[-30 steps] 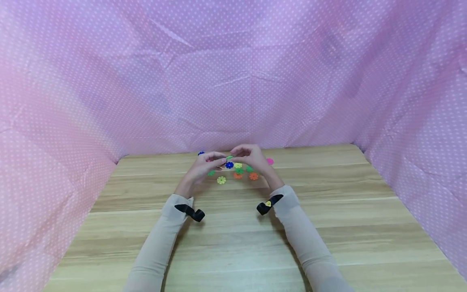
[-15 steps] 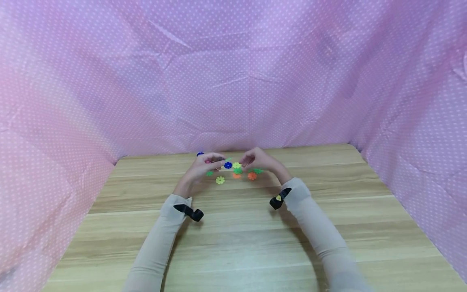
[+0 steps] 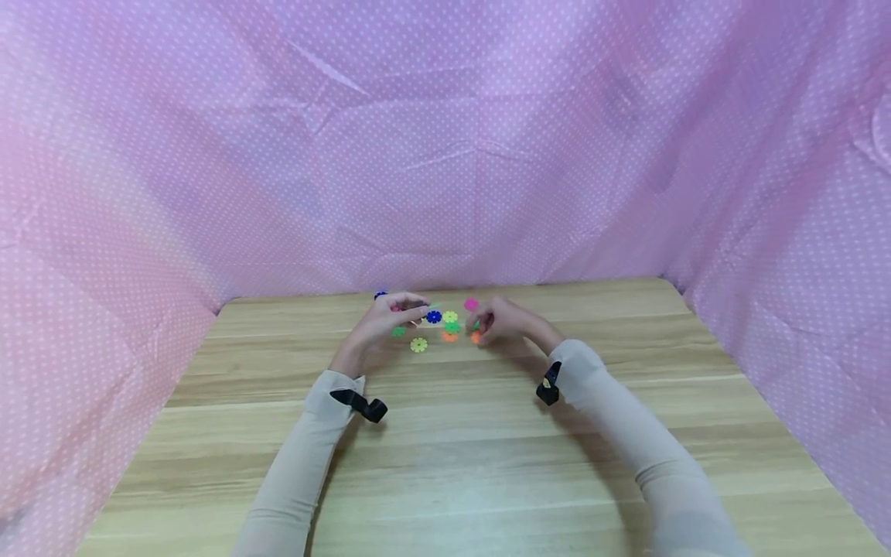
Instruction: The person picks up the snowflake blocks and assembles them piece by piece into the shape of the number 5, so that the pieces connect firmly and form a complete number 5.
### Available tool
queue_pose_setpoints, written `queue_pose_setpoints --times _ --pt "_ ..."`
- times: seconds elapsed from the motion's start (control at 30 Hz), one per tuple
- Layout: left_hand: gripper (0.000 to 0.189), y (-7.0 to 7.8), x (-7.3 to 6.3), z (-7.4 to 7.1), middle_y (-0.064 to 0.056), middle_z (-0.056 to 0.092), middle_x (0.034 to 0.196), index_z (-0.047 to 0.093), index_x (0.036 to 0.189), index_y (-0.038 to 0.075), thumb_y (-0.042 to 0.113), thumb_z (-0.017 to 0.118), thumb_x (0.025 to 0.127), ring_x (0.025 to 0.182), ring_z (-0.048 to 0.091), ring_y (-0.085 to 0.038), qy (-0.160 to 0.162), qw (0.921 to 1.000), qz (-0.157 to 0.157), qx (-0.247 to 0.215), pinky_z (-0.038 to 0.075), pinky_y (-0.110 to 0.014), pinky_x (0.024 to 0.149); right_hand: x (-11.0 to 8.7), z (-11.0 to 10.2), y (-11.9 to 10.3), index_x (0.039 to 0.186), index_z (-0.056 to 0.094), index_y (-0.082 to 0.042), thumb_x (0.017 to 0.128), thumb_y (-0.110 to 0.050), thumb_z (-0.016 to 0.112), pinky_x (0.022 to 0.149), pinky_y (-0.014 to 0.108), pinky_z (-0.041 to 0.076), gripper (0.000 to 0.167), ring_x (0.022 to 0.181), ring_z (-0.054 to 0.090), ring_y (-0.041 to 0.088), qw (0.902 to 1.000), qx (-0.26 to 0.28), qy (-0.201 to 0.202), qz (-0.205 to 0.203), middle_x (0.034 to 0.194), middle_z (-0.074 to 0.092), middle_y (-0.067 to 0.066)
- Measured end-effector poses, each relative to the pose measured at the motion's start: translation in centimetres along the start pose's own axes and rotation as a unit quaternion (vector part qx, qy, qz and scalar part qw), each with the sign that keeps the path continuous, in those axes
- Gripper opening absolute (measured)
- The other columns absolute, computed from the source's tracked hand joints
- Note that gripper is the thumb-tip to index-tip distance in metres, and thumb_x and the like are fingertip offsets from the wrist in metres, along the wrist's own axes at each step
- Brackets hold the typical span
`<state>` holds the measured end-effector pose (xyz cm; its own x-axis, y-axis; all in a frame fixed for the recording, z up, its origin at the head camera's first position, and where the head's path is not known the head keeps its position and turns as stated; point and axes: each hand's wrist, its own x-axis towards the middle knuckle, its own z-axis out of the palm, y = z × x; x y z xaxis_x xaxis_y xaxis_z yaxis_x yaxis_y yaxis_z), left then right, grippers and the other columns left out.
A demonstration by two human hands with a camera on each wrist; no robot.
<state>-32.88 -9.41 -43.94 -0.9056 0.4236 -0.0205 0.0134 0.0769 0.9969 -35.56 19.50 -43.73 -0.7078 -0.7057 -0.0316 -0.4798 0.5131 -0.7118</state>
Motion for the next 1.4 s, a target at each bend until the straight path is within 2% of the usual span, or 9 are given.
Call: queue_pose_setpoints --times 0.17,0.33,0.43,0.6,0.77,1.1,1.23,1.4 --pt "0.032 0.1 -0.2 -0.1 -0.025 0.063 0.135 0.068 0.125 0.006 0.024 0.069 0.099 0.127 0.056 -0.047 0.002 0.9999 -0.008 0.013 0.048 -0.062 0.107 0.0 0.6 0.8 0.112 0.075 0.002 0.083 0.000 0.081 0.067 0.020 0.046 0.029 0.077 0.052 0.015 0.9998 -0.005 -0.001 0.020 0.086 0.065 0.015" --pt "0.036 0.3 -0.4 -0.2 -0.012 0.069 0.127 0.068 0.127 0.007 0.027 0.070 0.098 0.126 0.058 -0.046 0.007 0.9996 -0.001 0.028 0.049 -0.061 0.106 0.1 0.7 0.8 0.111 0.075 0.003 0.083 0.001 0.080 0.066 0.019 0.045 0.029 0.077 0.053 0.015 0.9995 -0.008 0.004 0.029 0.085 0.067 0.013" --pt "0.038 0.4 -0.3 -0.2 -0.008 0.069 0.124 0.067 0.129 0.006 0.027 0.071 0.097 0.124 0.058 -0.046 0.008 0.9994 0.004 0.034 0.050 -0.060 0.105 0.2 0.8 0.7 0.109 0.076 0.002 0.083 0.001 0.080 0.067 0.019 0.045 0.026 0.077 0.052 0.015 0.9992 -0.010 0.012 0.036 0.085 0.067 0.011" --pt "0.043 0.4 0.0 -0.3 -0.012 0.069 0.127 0.065 0.132 0.004 0.027 0.072 0.096 0.123 0.059 -0.047 0.008 0.9988 0.021 0.044 0.050 -0.060 0.105 0.1 0.8 0.8 0.103 0.077 0.000 0.082 0.000 0.081 0.069 0.022 0.044 0.021 0.078 0.051 0.016 0.9988 -0.014 0.026 0.038 0.084 0.065 0.011" --pt "0.034 0.4 -0.1 -0.2 -0.013 0.068 0.130 0.068 0.128 0.007 0.022 0.070 0.098 0.126 0.057 -0.047 -0.003 0.9992 0.019 0.035 0.048 -0.064 0.106 -0.1 1.0 1.0 0.100 0.075 0.001 0.081 0.000 0.082 0.071 0.023 0.044 0.021 0.079 0.051 0.016 0.9992 -0.007 0.014 0.036 0.085 0.065 0.012" --pt "0.034 0.2 -0.1 -0.2 -0.008 0.072 0.120 0.069 0.127 0.009 0.023 0.073 0.096 0.116 0.062 -0.048 0.007 0.9963 0.046 0.072 0.053 -0.062 0.099 -0.1 1.4 0.7 0.098 0.070 -0.001 0.080 0.001 0.083 0.072 0.023 0.047 0.021 0.083 0.054 0.017 0.9990 0.008 0.021 0.039 0.089 0.066 0.011" --pt "0.031 0.2 -0.1 -0.2 -0.010 0.072 0.117 0.070 0.125 0.010 0.023 0.072 0.097 0.113 0.063 -0.048 0.014 0.9950 0.055 0.082 0.054 -0.061 0.097 -0.1 1.6 0.5 0.100 0.071 -0.002 0.084 0.000 0.080 0.074 0.023 0.048 0.018 0.084 0.056 0.017 0.9984 0.016 0.034 0.042 0.092 0.068 0.012" --pt "0.036 0.1 0.0 -0.1 -0.025 0.068 0.122 0.068 0.129 0.007 0.027 0.070 0.098 0.110 0.063 -0.046 0.018 0.9963 0.039 0.074 0.054 -0.060 0.098 -0.2 1.7 0.4 0.101 0.074 -0.001 0.089 -0.002 0.075 0.076 0.021 0.051 0.012 0.085 0.061 0.017 0.9968 0.041 0.045 0.052 0.093 0.072 0.011"
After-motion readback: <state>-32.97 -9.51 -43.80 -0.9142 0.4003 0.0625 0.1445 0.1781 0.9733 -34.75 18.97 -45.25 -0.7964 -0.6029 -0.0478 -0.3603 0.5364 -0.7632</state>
